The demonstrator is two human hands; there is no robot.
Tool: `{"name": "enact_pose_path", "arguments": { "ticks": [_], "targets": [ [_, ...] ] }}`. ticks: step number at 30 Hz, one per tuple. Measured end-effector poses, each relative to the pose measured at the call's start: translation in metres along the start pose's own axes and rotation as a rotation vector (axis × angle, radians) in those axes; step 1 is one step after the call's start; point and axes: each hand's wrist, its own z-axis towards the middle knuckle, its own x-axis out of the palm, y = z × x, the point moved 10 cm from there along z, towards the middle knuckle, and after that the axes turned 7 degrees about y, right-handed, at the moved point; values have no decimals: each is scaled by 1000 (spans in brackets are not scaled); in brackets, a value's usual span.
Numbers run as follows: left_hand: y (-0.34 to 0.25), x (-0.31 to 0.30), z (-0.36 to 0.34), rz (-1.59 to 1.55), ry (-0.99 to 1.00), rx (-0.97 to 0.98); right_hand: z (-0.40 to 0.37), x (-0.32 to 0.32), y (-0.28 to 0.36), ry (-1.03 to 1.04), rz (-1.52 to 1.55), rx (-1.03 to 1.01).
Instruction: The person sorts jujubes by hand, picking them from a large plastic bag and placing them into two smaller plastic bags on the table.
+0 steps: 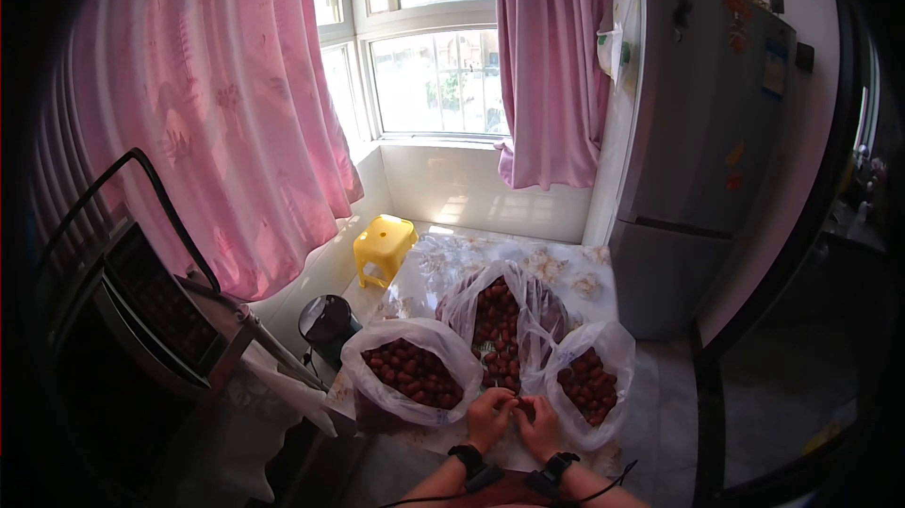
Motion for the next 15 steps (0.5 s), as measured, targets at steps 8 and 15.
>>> {"name": "enact_pose_path", "arguments": {
  "ticks": [8,15],
  "targets": [
    [6,3,-1,6,38,-29,1,0,-4,-17,-7,5],
    [9,7,1,-14,67,-48,2,-3,6,-12,-7,-33]
  ]
}}
